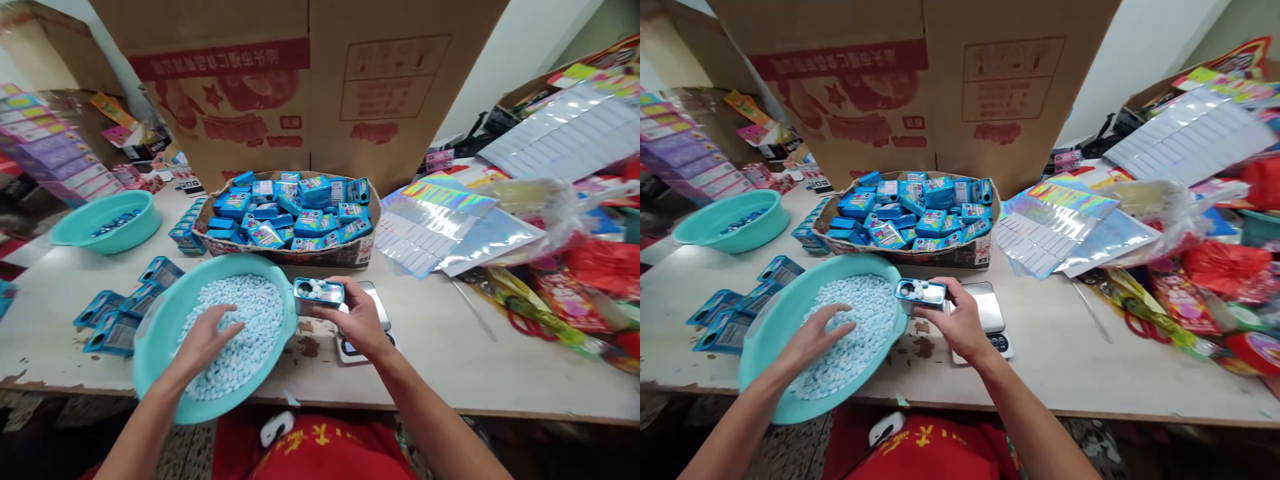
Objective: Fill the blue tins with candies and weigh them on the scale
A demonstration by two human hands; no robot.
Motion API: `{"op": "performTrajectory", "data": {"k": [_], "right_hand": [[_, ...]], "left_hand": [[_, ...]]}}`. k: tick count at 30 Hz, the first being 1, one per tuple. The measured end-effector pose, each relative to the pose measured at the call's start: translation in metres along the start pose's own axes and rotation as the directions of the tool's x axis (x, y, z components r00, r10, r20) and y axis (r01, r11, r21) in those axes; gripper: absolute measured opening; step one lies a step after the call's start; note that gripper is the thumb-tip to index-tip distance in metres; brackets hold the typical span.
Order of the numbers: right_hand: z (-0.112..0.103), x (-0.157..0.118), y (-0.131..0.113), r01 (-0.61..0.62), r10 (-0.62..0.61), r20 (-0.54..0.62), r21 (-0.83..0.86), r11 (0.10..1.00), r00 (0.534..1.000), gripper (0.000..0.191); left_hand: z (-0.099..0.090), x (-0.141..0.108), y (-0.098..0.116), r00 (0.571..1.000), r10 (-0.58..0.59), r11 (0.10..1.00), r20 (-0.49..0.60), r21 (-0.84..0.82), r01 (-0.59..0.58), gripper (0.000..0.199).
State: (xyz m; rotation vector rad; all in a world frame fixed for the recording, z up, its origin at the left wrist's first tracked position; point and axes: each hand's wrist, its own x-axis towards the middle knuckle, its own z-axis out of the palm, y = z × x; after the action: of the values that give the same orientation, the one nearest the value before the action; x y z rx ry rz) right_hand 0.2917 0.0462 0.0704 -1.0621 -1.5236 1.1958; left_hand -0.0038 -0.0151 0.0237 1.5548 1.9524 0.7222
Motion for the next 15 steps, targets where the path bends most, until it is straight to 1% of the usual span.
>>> {"op": "performTrajectory", "data": {"k": [2, 4, 7, 11, 15], "right_hand": [[-0.029, -0.005, 0.007, -0.023, 0.016, -0.081, -0.082, 0.996, 0.997, 0.041], [-0.054, -0.007, 0.018, -0.054, 0.033, -0.148, -0.144, 0.988, 0.988, 0.040], [-0.080, -0.007, 0.040, -0.086, 0.047, -0.217, -0.177, 0.980, 0.975, 0.042], [-0.094, -0.007, 0.065, -0.088, 0.048, -0.245, -0.154, 0.984, 0.968, 0.046], [-0.101, -0.012, 0.073, -0.080, 0.049, -0.202, -0.153, 0.985, 0.978, 0.051]], "left_hand": [[0.011, -0.010, -0.011, 1.000, 0.013, 0.989, 0.022, 0.145, -0.016, 0.050], [0.020, -0.016, -0.014, 0.999, 0.022, 0.973, 0.024, 0.231, -0.027, 0.052], [0.030, -0.019, -0.012, 0.997, 0.063, 0.943, 0.032, 0.325, -0.070, 0.053], [0.035, -0.017, -0.010, 0.992, 0.111, 0.886, 0.059, 0.446, -0.126, 0.051], [0.036, -0.017, -0.010, 0.990, 0.125, 0.861, 0.064, 0.489, -0.141, 0.047]]}}
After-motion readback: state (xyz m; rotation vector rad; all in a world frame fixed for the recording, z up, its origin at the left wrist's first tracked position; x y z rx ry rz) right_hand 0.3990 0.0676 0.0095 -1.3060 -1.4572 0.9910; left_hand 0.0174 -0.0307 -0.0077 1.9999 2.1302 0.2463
